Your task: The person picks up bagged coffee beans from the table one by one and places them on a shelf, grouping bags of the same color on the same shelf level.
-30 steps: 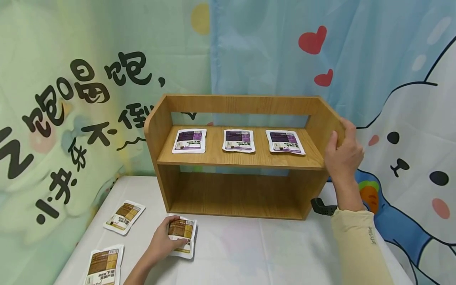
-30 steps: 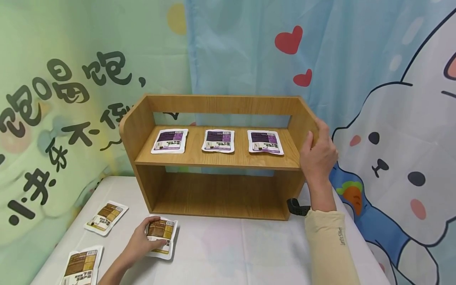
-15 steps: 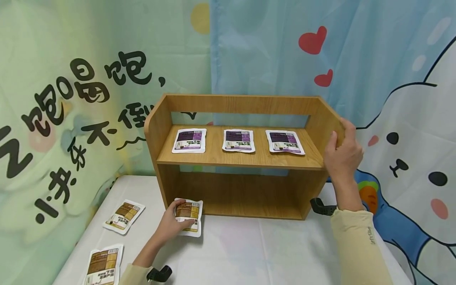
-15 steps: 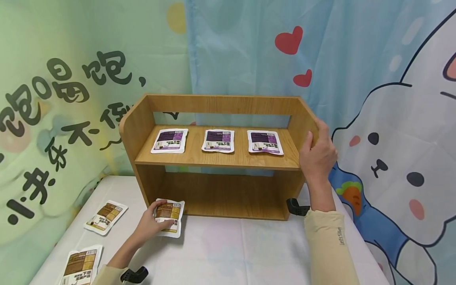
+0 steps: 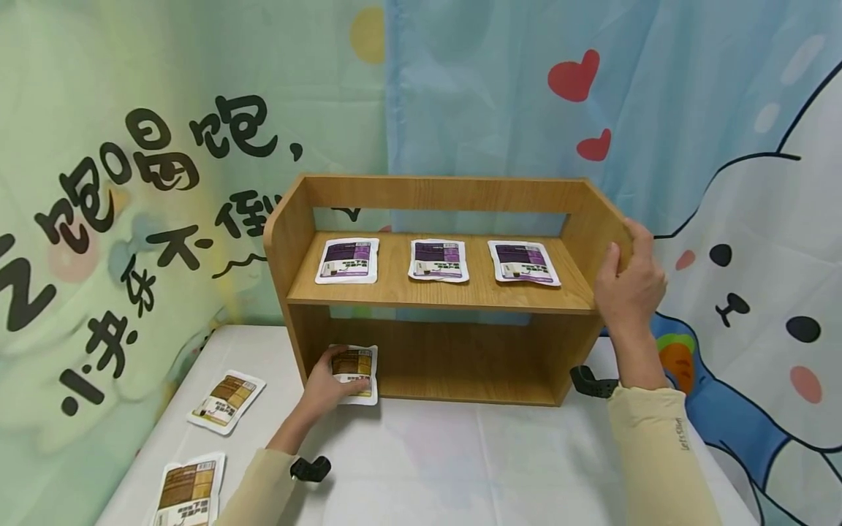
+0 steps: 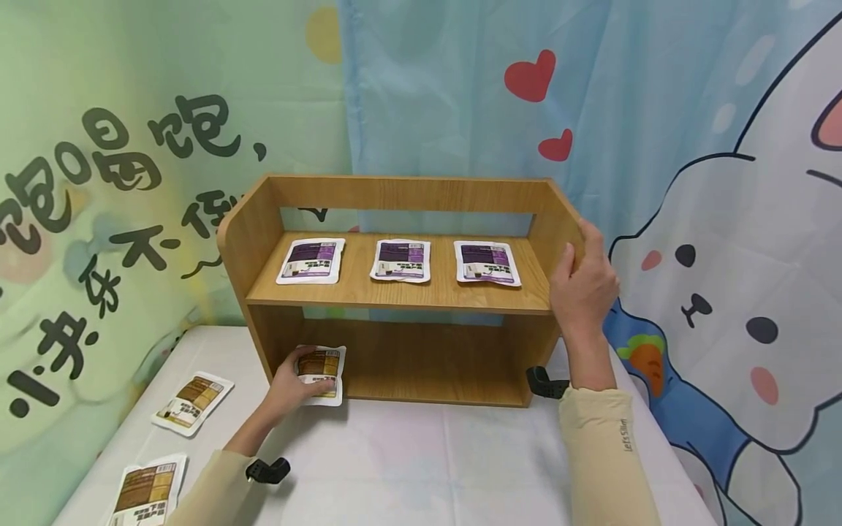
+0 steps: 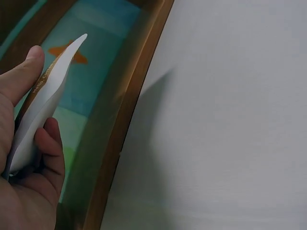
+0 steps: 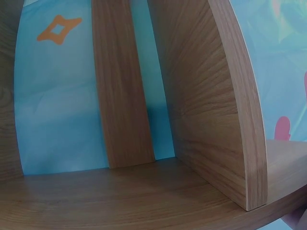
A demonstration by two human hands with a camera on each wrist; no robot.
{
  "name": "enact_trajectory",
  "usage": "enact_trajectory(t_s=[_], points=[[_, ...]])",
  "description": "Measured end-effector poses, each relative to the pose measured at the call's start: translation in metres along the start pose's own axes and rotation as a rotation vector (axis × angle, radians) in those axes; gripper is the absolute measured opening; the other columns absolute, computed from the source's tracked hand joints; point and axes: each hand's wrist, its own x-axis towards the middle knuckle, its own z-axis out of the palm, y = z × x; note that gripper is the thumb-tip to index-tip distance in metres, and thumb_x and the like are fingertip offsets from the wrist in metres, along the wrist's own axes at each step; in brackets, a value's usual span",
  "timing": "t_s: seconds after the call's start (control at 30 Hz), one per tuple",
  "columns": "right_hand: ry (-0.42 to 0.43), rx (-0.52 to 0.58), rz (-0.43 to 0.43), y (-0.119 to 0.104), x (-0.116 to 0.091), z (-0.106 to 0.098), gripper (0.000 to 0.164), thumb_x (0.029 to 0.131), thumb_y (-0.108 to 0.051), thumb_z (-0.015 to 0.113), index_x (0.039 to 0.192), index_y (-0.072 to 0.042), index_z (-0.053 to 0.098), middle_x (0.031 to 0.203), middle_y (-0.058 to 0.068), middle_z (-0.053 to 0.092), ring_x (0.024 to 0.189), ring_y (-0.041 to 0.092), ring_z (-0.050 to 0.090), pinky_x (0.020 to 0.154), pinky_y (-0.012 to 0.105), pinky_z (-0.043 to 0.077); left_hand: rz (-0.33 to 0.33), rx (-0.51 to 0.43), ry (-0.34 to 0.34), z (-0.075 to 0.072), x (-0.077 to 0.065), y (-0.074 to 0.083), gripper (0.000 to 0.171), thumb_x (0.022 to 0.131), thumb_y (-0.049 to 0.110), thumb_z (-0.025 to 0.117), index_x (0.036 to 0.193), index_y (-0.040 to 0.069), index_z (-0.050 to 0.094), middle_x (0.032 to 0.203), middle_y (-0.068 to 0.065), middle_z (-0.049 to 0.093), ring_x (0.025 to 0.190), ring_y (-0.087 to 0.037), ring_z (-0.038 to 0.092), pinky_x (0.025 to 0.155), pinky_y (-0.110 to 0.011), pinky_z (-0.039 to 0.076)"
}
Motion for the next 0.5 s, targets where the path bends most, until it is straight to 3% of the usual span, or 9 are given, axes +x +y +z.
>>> enact_trajectory(t_s=[0.23, 0.5], points=[[-0.004, 0.006, -0.005, 0.0, -0.001, 0.0, 0.037, 0.102, -0.028, 0.048, 0.137, -0.016, 0.047, 0.115, 0.023, 0.064, 0.093, 0.045, 0.063, 0.074, 0.057, 0.051, 0.003, 0.039, -0.039, 0.004, 0.024, 0.006, 0.083, 0.07, 0.027, 0.089, 0.137, 0.006, 0.045, 0.136, -0.017, 0.047, 0.125, -0.034, 0.044, 0.104, -0.051, 0.034], [-0.014, 0.007, 0.023, -0.001, 0.0, -0.001, 0.038, 0.102, -0.03, 0.048, 0.138, -0.018, 0.047, 0.118, 0.022, 0.063, 0.096, 0.044, 0.063, 0.075, 0.056, 0.051, -0.02, 0.0, -0.079, 0.007, 0.053, 0.003, 0.087, 0.072, 0.026, 0.088, 0.14, 0.002, 0.039, 0.139, -0.021, 0.041, 0.129, -0.037, 0.039, 0.108, -0.051, 0.028]])
